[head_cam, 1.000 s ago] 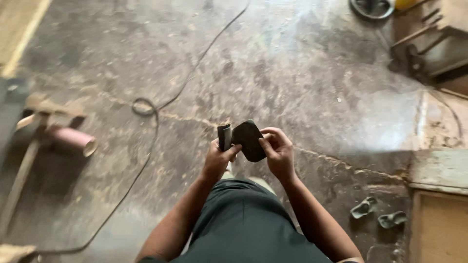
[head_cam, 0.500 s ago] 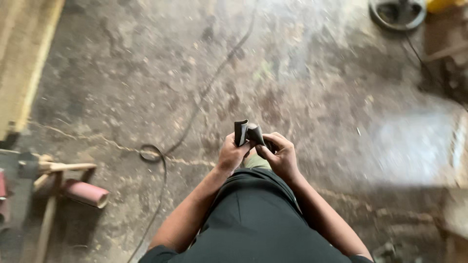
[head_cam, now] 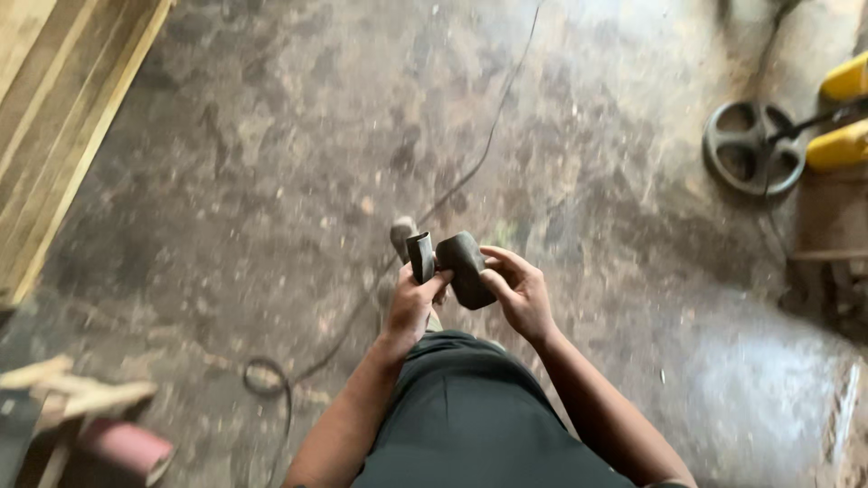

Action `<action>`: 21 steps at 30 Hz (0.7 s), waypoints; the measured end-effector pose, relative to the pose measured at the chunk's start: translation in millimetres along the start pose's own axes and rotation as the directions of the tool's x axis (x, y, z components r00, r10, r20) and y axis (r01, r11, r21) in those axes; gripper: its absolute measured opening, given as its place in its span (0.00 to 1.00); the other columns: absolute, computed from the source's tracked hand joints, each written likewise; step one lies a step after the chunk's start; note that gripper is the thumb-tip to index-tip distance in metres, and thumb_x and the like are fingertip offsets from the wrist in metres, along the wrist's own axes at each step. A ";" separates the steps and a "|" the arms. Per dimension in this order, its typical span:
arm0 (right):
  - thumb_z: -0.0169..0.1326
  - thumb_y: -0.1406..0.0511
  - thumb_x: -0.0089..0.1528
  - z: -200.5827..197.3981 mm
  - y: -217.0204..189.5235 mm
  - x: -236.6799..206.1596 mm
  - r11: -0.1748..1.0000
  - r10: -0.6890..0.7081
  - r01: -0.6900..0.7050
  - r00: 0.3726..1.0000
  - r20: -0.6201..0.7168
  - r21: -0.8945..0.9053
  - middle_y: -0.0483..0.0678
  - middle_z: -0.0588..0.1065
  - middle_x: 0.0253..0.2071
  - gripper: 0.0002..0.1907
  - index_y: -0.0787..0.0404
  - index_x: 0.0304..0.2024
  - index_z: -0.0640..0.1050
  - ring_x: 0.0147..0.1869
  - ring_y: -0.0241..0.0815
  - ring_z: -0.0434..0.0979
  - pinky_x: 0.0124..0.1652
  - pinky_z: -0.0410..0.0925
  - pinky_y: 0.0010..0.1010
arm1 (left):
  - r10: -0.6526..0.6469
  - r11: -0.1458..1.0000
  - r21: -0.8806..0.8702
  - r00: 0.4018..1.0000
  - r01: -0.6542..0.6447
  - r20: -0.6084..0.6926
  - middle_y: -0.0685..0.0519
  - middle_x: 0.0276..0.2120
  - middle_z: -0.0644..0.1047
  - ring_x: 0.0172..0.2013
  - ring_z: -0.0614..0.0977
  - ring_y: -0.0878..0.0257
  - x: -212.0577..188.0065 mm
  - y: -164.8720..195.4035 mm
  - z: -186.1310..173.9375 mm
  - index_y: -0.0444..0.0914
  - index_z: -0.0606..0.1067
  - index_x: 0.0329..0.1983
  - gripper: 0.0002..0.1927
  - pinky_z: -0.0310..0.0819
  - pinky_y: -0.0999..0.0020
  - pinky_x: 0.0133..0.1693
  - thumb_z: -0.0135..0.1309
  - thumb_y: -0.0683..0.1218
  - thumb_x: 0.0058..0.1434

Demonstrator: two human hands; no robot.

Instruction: The person retrieves sandpaper from a cardboard box, walks to a wooden board, and sands the surface using hand-held sandpaper. The person repeatedly rubs the sandpaper across the board's surface to smooth it.

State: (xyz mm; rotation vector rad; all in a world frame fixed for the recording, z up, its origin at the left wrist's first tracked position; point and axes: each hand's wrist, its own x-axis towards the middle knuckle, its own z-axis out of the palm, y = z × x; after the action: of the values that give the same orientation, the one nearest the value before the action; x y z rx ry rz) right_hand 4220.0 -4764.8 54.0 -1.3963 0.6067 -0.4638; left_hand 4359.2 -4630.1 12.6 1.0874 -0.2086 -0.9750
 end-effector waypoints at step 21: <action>0.59 0.74 0.62 3.7 -102.8 630.5 0.989 -0.091 0.079 0.992 -0.090 -0.129 0.49 0.82 0.39 0.11 0.69 0.48 0.79 0.43 0.34 0.81 0.44 0.75 0.26 | 0.154 0.856 0.437 0.944 -0.275 0.293 0.56 0.32 0.76 0.32 0.75 0.70 607.5 281.9 -3.1 0.33 0.77 0.48 0.17 0.71 0.75 0.36 0.64 0.40 0.56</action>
State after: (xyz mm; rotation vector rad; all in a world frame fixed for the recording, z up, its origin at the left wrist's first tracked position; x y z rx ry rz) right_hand 4709.8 -5174.0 80.3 -1.5301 0.6648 -0.5717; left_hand 4876.4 -5053.0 59.5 1.3486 -0.7967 -0.8726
